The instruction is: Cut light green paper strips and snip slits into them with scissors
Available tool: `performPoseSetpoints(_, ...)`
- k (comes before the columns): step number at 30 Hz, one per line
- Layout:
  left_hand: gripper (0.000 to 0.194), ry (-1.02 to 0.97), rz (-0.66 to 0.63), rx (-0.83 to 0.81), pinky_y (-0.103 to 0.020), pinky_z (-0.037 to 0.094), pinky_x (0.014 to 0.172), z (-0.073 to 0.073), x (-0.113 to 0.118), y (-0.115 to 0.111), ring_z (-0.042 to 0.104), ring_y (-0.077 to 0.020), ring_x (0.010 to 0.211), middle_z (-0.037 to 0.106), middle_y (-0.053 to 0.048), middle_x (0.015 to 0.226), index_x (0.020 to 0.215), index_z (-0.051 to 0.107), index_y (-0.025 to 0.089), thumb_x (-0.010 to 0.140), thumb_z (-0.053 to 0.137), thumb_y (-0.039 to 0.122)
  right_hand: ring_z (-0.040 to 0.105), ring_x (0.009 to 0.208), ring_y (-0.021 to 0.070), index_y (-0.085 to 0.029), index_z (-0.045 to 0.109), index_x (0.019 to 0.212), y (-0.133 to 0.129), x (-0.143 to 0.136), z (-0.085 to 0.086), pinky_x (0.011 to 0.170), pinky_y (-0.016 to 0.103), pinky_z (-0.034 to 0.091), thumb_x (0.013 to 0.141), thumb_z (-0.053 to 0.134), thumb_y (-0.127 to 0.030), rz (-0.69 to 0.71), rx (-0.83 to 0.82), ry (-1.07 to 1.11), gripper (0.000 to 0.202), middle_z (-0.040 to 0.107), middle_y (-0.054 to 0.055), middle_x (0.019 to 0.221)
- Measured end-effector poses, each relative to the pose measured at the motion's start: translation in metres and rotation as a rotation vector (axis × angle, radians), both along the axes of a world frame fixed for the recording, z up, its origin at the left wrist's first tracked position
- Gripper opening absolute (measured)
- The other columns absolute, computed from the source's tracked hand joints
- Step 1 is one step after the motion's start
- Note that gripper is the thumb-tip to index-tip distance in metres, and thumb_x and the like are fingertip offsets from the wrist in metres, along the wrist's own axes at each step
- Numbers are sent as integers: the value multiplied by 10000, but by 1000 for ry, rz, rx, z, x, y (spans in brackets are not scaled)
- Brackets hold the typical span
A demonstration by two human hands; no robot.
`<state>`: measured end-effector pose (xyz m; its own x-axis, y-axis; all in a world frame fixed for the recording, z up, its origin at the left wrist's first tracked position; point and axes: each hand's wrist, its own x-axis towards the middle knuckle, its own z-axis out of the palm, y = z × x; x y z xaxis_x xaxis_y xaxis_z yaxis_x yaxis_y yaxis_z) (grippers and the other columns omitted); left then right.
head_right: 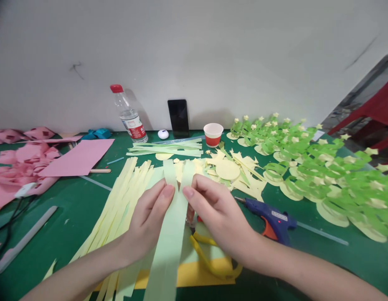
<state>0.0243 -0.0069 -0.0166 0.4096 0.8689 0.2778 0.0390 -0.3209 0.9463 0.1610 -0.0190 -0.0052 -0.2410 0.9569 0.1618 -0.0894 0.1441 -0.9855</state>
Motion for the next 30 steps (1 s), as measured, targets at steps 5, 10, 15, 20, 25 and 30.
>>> performPoseSetpoints(5, 312, -65, -15, 18, -242, 232, 434, 1, 0, 2, 235, -100, 479, 252, 66, 548, 607, 263, 212, 911, 322, 238, 418, 479, 69, -185, 442, 580, 2, 3, 2, 462, 178, 381, 803, 537, -257, 68, -48, -30, 253, 415, -54, 524)
performPoseSetpoints(10, 306, -35, -50, 58, -238, 235, 424, 2, 1, 1, 248, -89, 461, 276, 70, 529, 599, 279, 209, 900, 335, 197, 355, 450, 51, -179, 423, 552, 0, 3, 5, 407, 152, 315, 788, 513, -199, 14, -20, -9, 253, 389, -62, 508)
performPoseSetpoints(15, 315, 3, 20, 104, -240, 247, 439, -1, 2, 1, 257, -87, 472, 275, 67, 540, 602, 266, 208, 908, 340, 193, 348, 425, 57, -191, 442, 578, -2, -2, -3, 375, 160, 292, 809, 512, -226, -52, -10, 48, 244, 403, -62, 512)
performPoseSetpoints(20, 315, -22, 39, 76, -231, 242, 438, -1, 1, 0, 243, -88, 489, 258, 66, 560, 615, 264, 205, 920, 338, 198, 372, 478, 80, -197, 451, 615, -1, -1, -8, 444, 191, 349, 817, 519, -303, -89, -27, 59, 239, 416, -48, 540)
performPoseSetpoints(25, 301, -88, 4, 63, -226, 247, 444, 1, 1, 1, 250, -87, 496, 262, 67, 566, 622, 287, 203, 917, 344, 188, 336, 473, 77, -192, 418, 563, -1, 1, 0, 430, 196, 305, 772, 550, -265, 27, -36, -57, 258, 362, -53, 524)
performPoseSetpoints(30, 302, -83, -69, 75, -225, 262, 441, 2, 1, 0, 279, -84, 477, 290, 68, 539, 604, 304, 202, 902, 338, 160, 353, 474, 79, -187, 430, 563, -2, 3, 3, 436, 197, 314, 789, 531, -309, -18, -64, -34, 276, 393, -46, 519)
